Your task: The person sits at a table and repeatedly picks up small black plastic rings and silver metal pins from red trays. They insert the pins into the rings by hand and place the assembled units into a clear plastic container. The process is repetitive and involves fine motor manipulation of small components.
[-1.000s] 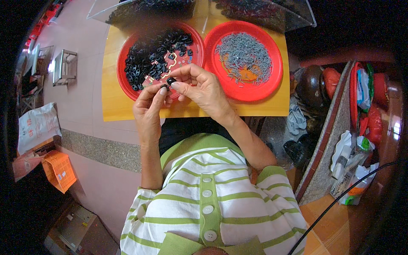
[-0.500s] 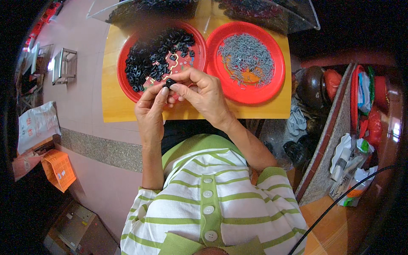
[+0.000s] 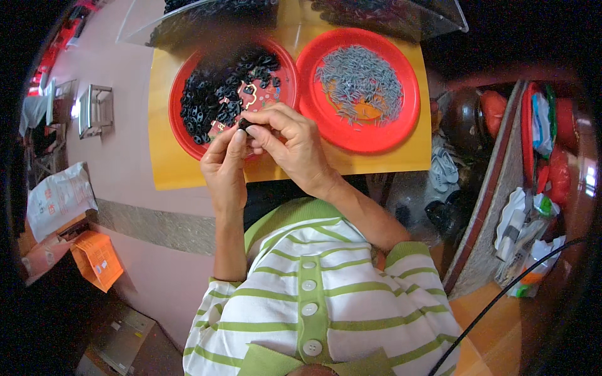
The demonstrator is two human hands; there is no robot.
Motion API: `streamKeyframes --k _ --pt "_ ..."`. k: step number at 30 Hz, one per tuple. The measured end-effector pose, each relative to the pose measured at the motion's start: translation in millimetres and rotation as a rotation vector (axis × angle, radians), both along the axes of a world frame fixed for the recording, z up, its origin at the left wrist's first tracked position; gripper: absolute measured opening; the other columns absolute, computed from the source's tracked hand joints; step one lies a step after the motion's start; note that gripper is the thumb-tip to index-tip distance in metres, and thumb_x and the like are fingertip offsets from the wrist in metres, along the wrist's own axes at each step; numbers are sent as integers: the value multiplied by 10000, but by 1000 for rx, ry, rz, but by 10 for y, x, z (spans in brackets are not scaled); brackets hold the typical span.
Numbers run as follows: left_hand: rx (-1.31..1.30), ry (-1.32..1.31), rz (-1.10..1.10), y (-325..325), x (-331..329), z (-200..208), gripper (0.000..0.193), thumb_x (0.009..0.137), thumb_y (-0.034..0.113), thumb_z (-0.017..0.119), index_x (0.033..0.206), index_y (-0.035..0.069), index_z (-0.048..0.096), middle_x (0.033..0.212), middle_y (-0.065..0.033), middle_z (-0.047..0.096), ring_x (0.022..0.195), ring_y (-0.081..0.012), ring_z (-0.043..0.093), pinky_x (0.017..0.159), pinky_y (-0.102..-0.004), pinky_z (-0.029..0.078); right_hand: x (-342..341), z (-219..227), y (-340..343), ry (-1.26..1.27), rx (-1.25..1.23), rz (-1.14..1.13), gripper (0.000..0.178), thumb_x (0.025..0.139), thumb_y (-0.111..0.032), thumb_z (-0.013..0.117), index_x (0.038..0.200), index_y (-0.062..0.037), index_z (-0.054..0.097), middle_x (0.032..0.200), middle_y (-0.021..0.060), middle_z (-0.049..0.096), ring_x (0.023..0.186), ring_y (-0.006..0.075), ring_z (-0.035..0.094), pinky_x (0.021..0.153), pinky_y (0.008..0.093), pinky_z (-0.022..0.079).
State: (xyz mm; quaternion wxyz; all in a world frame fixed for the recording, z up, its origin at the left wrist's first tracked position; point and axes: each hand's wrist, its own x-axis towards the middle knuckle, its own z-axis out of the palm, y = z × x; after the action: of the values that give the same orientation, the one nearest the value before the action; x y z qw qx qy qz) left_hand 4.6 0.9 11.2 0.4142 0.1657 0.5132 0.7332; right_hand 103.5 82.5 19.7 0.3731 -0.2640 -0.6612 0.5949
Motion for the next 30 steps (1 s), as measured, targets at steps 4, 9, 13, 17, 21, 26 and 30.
streamKeyframes --k 4,9,13,17,21,26,30 --pt "39 -123 28 -13 -21 -29 171 887 80 591 1003 -42 627 870 -86 653 767 -129 622 714 -244 507 14 117 -5 -89 73 29 268 807 -6 637 1071 13 597 903 77 581 744 114 600 621 238 498" --pt "61 -358 26 61 33 76 199 900 99 562 1042 -34 602 932 -95 639 807 -141 607 778 -273 491 10 149 17 -150 244 -37 346 733 4 703 1065 -21 612 907 64 575 724 117 578 625 235 485" --pt "107 -394 16 17 27 -39 204 911 113 548 1051 -29 594 962 -92 630 812 -134 591 787 -272 483 6 125 74 -145 336 -14 257 751 -19 674 990 -3 582 835 73 548 666 139 585 592 266 495" --pt "173 -354 -37 -6 14 -107 197 915 102 549 1064 -19 595 987 -73 621 829 -115 582 795 -256 485 48 132 135 -141 312 34 240 755 -34 683 972 2 587 812 62 547 658 124 584 576 251 495" --pt "100 -113 89 82 70 -28 198 926 54 512 1105 -8 571 1013 -63 599 830 -100 561 745 -247 490 100 197 164 -178 176 92 284 739 -8 706 1012 -21 630 856 43 595 690 85 578 598 224 483" --pt "150 15 -10 9 -42 -225 221 922 29 509 1133 -2 564 1121 -90 585 942 -125 578 785 -251 498 129 203 190 -190 152 120 271 747 -20 703 1009 -16 636 860 39 603 692 78 579 598 220 485" --pt "169 6 -42 -10 -59 -209 221 909 21 522 1124 -6 564 1127 -94 581 988 -146 577 840 -265 497 142 192 201 -190 123 150 262 751 -37 710 1001 -12 636 854 34 603 689 76 575 591 219 478"
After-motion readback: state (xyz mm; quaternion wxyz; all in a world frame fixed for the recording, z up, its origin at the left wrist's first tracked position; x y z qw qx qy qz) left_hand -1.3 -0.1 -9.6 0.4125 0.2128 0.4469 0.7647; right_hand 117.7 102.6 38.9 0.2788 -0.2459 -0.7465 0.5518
